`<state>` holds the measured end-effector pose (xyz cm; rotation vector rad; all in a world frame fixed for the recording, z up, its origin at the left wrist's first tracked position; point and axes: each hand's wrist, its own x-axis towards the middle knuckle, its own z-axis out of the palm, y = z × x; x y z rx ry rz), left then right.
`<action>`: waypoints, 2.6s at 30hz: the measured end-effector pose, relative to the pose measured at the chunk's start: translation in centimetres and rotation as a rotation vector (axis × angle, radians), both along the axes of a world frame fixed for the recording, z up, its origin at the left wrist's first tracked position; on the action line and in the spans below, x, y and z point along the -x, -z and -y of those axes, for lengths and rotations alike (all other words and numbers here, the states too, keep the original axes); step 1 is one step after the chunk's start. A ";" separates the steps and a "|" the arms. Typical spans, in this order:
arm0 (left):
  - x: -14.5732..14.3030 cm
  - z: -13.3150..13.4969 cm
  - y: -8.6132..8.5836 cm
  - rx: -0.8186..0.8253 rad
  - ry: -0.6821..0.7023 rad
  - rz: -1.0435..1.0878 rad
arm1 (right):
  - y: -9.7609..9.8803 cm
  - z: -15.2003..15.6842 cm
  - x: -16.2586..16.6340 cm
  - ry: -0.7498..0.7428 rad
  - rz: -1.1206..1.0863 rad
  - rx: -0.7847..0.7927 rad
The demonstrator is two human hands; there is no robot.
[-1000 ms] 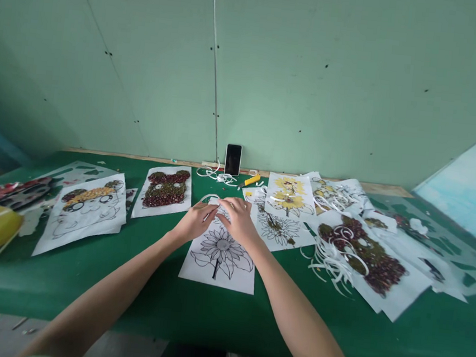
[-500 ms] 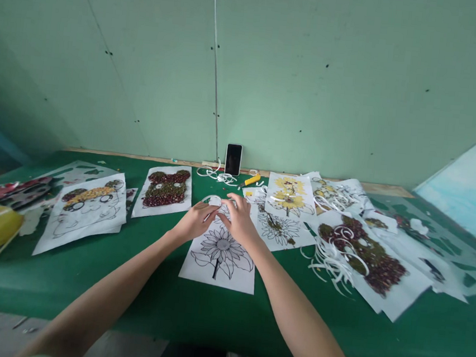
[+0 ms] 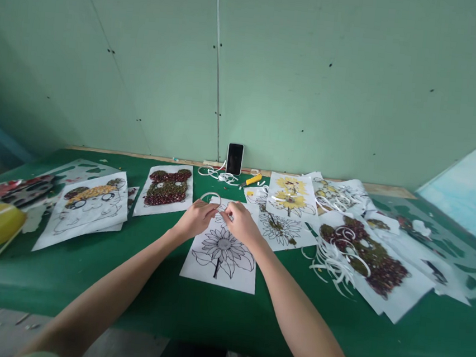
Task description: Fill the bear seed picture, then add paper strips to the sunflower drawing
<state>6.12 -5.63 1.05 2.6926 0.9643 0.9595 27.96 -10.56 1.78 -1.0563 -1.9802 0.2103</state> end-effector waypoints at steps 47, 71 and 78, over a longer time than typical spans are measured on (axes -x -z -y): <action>-1.0 2.3 -2.5 0.410 0.101 0.320 | 0.0 0.0 0.5 0.042 -0.091 -0.166; -1.4 2.2 -3.7 0.752 0.205 0.531 | -1.2 0.9 0.4 0.007 0.038 -0.231; -1.8 2.5 -3.3 0.858 0.196 0.645 | -1.2 0.9 0.3 0.003 0.034 -0.264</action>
